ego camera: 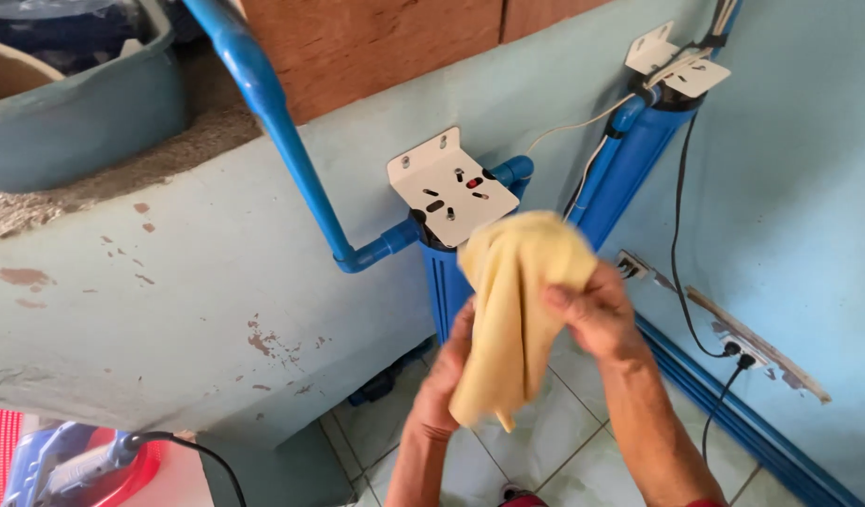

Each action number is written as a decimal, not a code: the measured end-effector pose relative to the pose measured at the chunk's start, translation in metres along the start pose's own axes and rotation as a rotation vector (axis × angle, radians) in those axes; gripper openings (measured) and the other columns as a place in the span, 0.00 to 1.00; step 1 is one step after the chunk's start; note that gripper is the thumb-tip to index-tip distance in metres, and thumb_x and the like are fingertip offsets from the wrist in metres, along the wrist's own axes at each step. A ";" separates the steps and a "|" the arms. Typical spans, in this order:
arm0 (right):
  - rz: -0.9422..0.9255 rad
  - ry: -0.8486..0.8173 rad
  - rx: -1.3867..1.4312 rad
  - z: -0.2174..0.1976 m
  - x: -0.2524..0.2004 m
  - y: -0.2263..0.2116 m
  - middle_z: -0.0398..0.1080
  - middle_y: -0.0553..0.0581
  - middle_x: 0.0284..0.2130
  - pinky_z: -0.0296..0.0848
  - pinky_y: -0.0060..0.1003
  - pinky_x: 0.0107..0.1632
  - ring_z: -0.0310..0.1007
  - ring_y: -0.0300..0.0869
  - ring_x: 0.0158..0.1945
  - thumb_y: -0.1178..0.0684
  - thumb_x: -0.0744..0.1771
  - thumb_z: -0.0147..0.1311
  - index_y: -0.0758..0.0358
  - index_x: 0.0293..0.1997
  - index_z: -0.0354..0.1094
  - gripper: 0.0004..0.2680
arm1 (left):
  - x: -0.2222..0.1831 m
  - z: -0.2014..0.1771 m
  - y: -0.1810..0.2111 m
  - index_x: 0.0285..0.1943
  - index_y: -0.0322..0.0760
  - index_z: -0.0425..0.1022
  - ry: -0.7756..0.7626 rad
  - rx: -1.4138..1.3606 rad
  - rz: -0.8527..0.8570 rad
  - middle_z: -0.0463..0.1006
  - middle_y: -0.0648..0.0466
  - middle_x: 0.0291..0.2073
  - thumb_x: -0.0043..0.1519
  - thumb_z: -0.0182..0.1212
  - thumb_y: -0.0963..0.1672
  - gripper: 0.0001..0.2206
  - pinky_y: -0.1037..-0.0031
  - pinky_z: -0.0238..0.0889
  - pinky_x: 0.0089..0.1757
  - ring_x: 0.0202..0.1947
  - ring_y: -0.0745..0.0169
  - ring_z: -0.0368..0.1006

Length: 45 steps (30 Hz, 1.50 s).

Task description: Wiping down a water filtration control panel and filter housings with a cleaning cloth.

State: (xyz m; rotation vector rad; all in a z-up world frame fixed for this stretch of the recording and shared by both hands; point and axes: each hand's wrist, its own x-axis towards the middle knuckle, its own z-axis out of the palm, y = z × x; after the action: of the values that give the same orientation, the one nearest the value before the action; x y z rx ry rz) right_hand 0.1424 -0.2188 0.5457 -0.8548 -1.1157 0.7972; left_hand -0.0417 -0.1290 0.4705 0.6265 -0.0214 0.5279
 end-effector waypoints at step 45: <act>-0.050 -0.242 -1.148 0.012 0.158 0.057 0.71 0.67 0.34 0.65 0.50 0.53 0.69 0.58 0.45 0.50 0.68 0.46 0.69 0.33 0.65 0.11 | 0.050 -0.002 -0.001 0.56 0.26 0.75 0.273 0.270 0.099 0.82 0.49 0.43 0.64 0.50 0.38 0.14 0.72 0.70 0.43 0.35 0.66 0.74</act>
State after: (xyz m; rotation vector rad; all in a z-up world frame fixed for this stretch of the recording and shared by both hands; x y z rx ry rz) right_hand 0.1641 -0.0531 0.5638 -1.6827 -1.8307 0.1416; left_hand 0.0018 -0.1049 0.4773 0.8144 0.2818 0.7153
